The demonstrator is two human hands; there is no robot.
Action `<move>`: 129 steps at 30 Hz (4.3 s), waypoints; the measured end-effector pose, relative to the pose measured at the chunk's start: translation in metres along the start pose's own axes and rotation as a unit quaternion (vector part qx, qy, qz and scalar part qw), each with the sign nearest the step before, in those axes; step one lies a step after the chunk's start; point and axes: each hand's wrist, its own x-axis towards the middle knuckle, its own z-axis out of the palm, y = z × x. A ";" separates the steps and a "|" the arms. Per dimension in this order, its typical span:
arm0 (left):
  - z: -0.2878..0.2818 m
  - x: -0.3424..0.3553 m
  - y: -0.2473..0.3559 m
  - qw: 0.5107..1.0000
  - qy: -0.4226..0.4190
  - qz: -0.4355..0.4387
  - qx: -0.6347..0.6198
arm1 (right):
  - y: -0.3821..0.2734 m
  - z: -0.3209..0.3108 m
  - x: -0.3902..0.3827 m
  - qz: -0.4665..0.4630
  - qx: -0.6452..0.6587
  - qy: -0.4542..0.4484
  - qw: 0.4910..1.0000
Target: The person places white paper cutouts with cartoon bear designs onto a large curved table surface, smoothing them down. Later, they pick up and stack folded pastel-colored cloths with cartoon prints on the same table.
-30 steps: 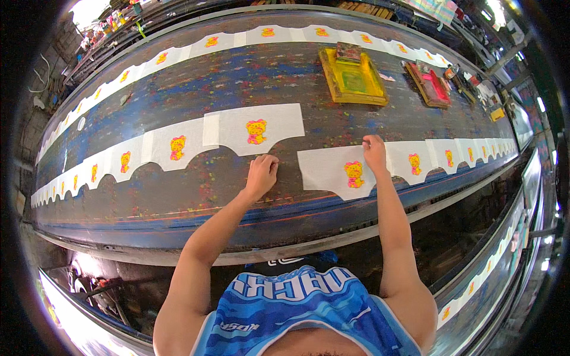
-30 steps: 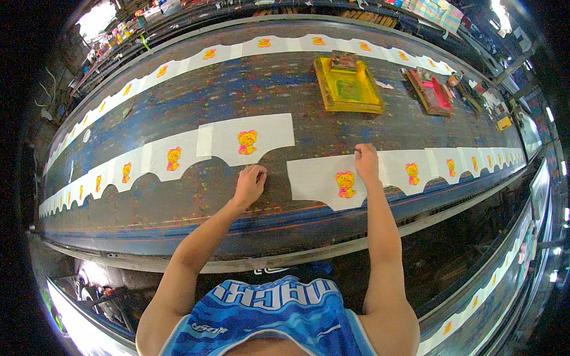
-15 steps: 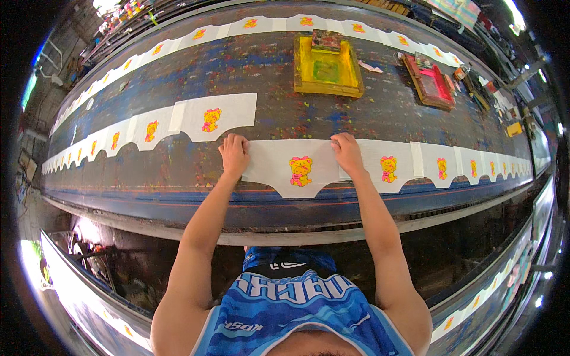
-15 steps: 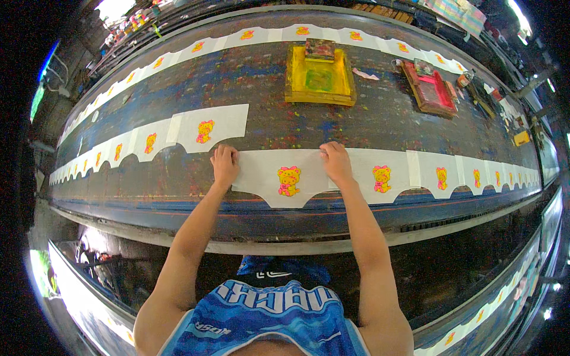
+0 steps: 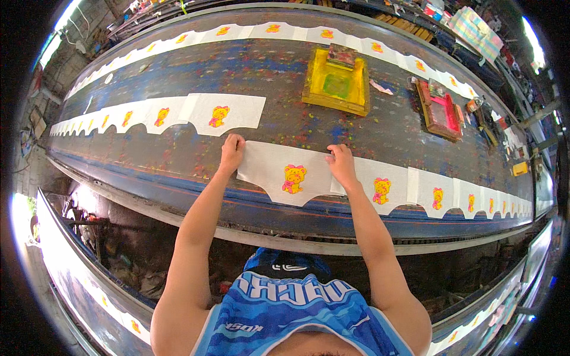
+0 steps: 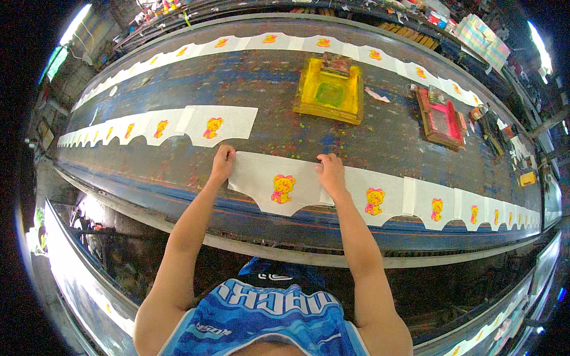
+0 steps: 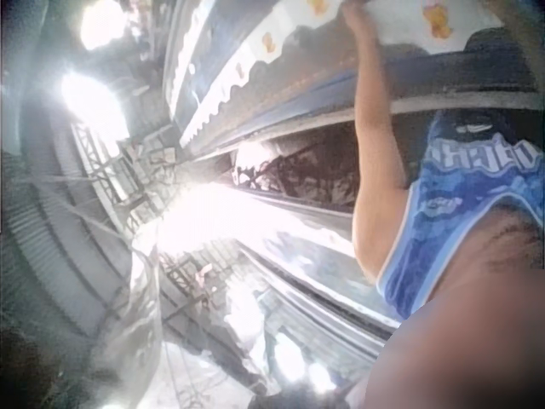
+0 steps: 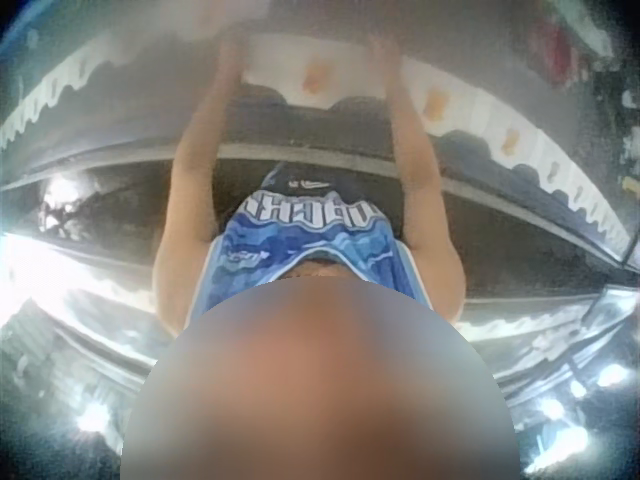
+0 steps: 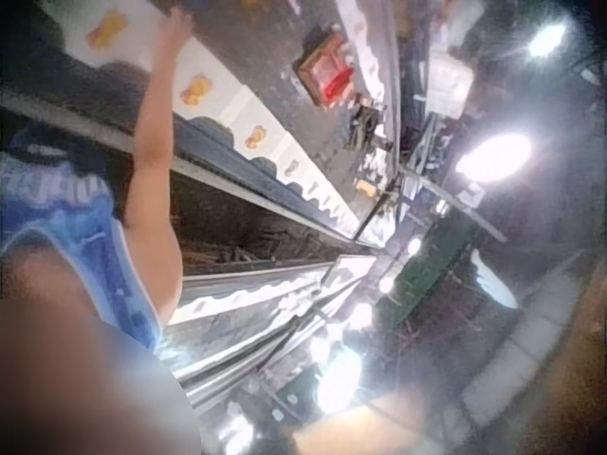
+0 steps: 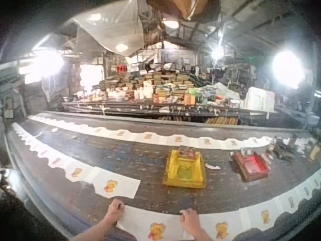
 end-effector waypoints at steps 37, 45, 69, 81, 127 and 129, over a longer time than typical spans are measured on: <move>0.045 0.089 0.036 1.000 -0.005 0.008 -0.018 | 0.067 -0.071 0.080 0.061 -0.146 0.077 0.984; 0.119 0.004 0.143 0.987 -0.153 -0.008 -0.057 | 0.147 -0.141 0.008 0.098 -0.141 0.078 0.982; 0.188 -0.052 0.244 0.998 0.007 0.016 -0.060 | 0.210 -0.205 -0.033 0.016 0.058 -0.094 0.994; 0.252 0.089 0.185 0.997 -0.012 -0.056 0.043 | 0.224 -0.194 0.092 0.040 -0.012 -0.014 0.999; 0.260 0.141 0.170 0.998 -0.056 -0.021 -0.019 | 0.269 -0.189 0.128 0.098 0.051 0.047 0.993; 0.263 0.141 0.172 0.999 -0.022 -0.009 -0.030 | 0.269 -0.184 0.125 0.076 0.051 0.085 0.992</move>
